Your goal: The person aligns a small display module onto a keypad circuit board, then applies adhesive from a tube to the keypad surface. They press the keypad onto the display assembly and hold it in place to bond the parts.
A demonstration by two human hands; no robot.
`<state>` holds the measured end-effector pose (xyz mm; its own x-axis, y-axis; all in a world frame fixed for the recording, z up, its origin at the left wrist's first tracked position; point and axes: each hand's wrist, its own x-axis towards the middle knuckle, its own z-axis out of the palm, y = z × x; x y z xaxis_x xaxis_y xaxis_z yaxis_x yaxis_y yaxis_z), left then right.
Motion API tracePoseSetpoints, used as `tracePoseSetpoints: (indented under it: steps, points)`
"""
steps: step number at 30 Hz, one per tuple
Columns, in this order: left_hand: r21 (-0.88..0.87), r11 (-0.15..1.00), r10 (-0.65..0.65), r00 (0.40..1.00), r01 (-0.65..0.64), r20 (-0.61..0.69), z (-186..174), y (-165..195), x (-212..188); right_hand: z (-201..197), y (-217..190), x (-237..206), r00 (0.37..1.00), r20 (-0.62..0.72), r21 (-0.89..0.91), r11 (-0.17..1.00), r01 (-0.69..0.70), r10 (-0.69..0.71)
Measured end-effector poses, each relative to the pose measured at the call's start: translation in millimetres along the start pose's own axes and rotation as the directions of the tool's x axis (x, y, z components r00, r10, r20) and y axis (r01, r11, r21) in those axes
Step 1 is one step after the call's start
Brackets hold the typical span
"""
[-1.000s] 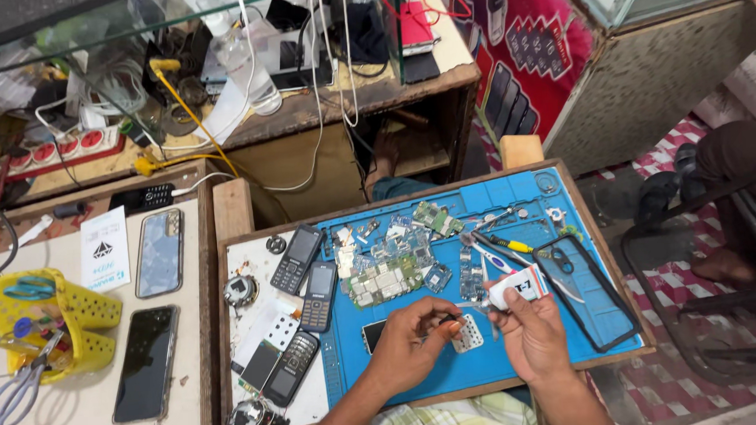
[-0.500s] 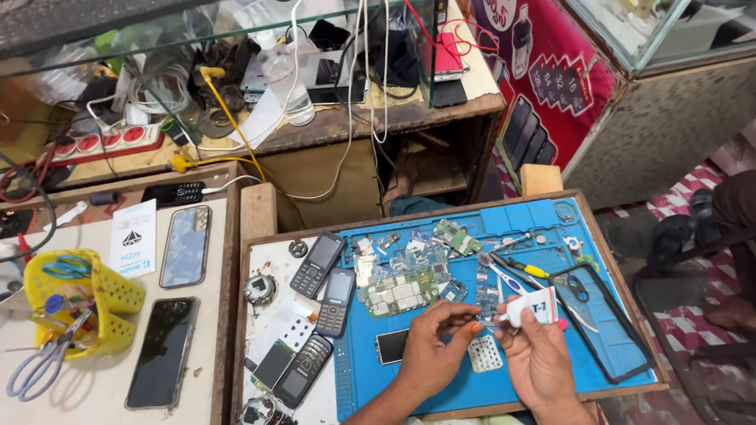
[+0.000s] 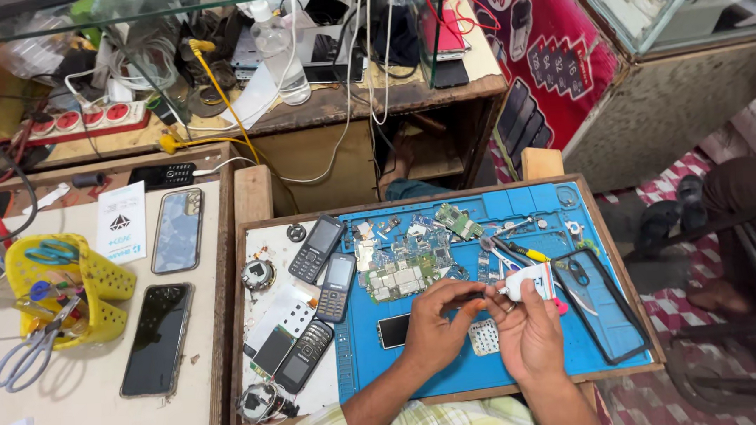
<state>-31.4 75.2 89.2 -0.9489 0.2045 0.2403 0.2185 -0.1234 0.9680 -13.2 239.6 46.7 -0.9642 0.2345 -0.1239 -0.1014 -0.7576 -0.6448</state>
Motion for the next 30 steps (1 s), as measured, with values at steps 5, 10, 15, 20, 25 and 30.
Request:
tracePoseSetpoints:
  steps: [5,10,15,20,25,30]
  points:
    - [0.041,0.996,0.075,0.997,-0.074,-0.007,-3,5,1,8,0,1,0.999,0.022,-0.006,0.999,0.033,-0.033]
    - [0.197,0.966,0.172,0.985,-0.167,-0.007,-5,10,3,8,3,-3,0.999,0.015,-0.018,0.999,0.03,-0.029]
    - [0.192,0.976,0.105,0.994,-0.101,-0.011,-6,3,-4,-1,6,-8,0.999,0.033,0.017,1.0,-0.008,0.007]
    - [0.158,0.979,0.13,0.991,-0.128,-0.003,-6,2,-5,1,5,-9,0.999,0.005,0.046,0.998,-0.043,0.043]
    - [0.183,0.971,0.151,0.988,-0.15,0.011,-5,1,-4,3,3,-8,0.999,0.022,0.047,0.998,-0.041,0.04]
    - [0.184,0.971,0.15,0.989,-0.151,0.017,-7,-4,-7,-2,4,-9,0.999,0.018,0.047,0.998,-0.048,0.047]
